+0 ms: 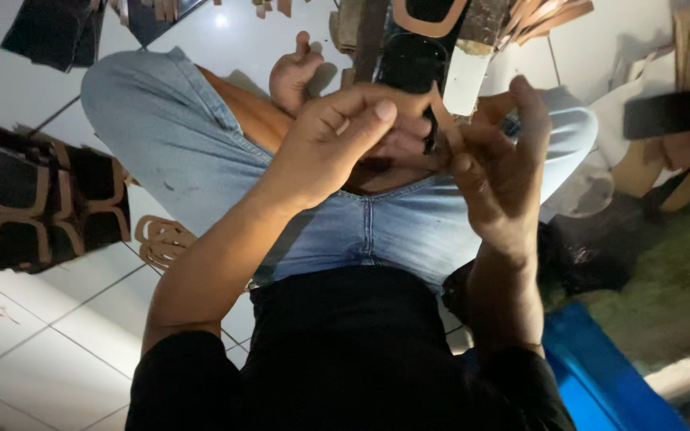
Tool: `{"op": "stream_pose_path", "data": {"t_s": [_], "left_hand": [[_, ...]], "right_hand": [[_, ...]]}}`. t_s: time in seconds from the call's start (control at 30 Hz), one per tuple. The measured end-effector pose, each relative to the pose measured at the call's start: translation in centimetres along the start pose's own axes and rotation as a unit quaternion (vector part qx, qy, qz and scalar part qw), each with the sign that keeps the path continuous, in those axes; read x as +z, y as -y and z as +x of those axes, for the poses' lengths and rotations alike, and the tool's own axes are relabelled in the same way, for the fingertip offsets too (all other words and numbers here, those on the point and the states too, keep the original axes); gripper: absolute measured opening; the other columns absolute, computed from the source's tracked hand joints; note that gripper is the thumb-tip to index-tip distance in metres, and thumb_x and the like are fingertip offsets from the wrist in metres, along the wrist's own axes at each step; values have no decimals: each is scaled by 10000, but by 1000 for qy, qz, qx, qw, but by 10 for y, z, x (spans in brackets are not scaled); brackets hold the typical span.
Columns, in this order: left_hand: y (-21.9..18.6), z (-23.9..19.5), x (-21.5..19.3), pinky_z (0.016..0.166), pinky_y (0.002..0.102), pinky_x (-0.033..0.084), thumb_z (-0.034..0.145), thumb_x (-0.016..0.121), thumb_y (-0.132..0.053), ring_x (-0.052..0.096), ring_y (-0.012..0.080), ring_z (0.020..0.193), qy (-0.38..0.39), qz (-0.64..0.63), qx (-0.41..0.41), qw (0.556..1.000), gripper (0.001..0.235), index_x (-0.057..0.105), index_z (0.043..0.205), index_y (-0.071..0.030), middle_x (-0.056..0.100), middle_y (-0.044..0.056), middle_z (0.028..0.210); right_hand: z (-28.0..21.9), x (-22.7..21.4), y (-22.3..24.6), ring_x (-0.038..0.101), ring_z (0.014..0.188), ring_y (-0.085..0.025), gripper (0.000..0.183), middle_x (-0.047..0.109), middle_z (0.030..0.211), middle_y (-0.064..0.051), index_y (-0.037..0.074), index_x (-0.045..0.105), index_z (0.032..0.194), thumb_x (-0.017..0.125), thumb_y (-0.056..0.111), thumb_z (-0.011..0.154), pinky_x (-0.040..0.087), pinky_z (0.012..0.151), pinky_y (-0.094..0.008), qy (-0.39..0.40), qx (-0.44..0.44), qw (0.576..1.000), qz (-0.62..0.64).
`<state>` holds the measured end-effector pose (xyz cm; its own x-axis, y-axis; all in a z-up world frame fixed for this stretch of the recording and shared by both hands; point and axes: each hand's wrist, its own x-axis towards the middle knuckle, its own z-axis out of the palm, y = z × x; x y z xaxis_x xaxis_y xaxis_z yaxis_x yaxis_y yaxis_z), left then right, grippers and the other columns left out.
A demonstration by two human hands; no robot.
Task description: The person sits on the floor and assembles small leather goods by applying glue to black leather pieces and attaching brown leather strips. They repeatedly pick up pieces, apply adhesive, and press the strips onto the leather, stacking the finished items.
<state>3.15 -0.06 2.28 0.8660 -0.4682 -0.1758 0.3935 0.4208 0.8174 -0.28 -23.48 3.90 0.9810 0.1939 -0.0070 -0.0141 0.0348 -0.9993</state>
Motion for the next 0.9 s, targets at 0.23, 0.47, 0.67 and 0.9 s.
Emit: {"op": "stream_pose_path", "data": {"t_s": [0.23, 0.47, 0.67, 0.9], "left_hand": [[-17, 5, -5, 1054, 285, 523, 1185, 551, -231, 625, 114, 1131, 122, 122, 47, 984, 259, 732, 1211, -47, 690, 20, 1140], [-26, 12, -14, 796, 235, 492, 1132, 578, -220, 573, 72, 871, 141, 118, -7, 983, 248, 735, 1241, -62, 642, -3, 978], [-24, 15, -24, 615, 192, 462, 1142, 564, -199, 535, 52, 706, 157, 108, -2, 982, 239, 709, 1271, -59, 629, 7, 1001], [-30, 19, -29, 590, 188, 445, 1192, 553, -162, 518, 57, 687, 199, 101, 60, 973, 236, 671, 1371, -64, 658, 23, 983]], "right_hand": [[13, -6, 5, 646, 1215, -277, 859, 609, 1366, -212, 146, 58, 1637, 676, 121, 1042, 570, 1013, -380, 6, -11, 999, -31], [16, -1, 6, 703, 1126, -265, 853, 436, 1418, -186, 17, 95, 1559, 671, -47, 933, 649, 840, -337, -13, 43, 996, 71], [25, 1, 3, 719, 1057, -249, 894, 531, 1375, -238, 48, 32, 1591, 603, -121, 924, 653, 855, -336, -23, 48, 993, 103], [31, -4, -7, 746, 973, -234, 825, 324, 1619, -196, -47, 161, 1549, 648, -126, 888, 648, 730, -341, 35, 3, 989, 145]]}}
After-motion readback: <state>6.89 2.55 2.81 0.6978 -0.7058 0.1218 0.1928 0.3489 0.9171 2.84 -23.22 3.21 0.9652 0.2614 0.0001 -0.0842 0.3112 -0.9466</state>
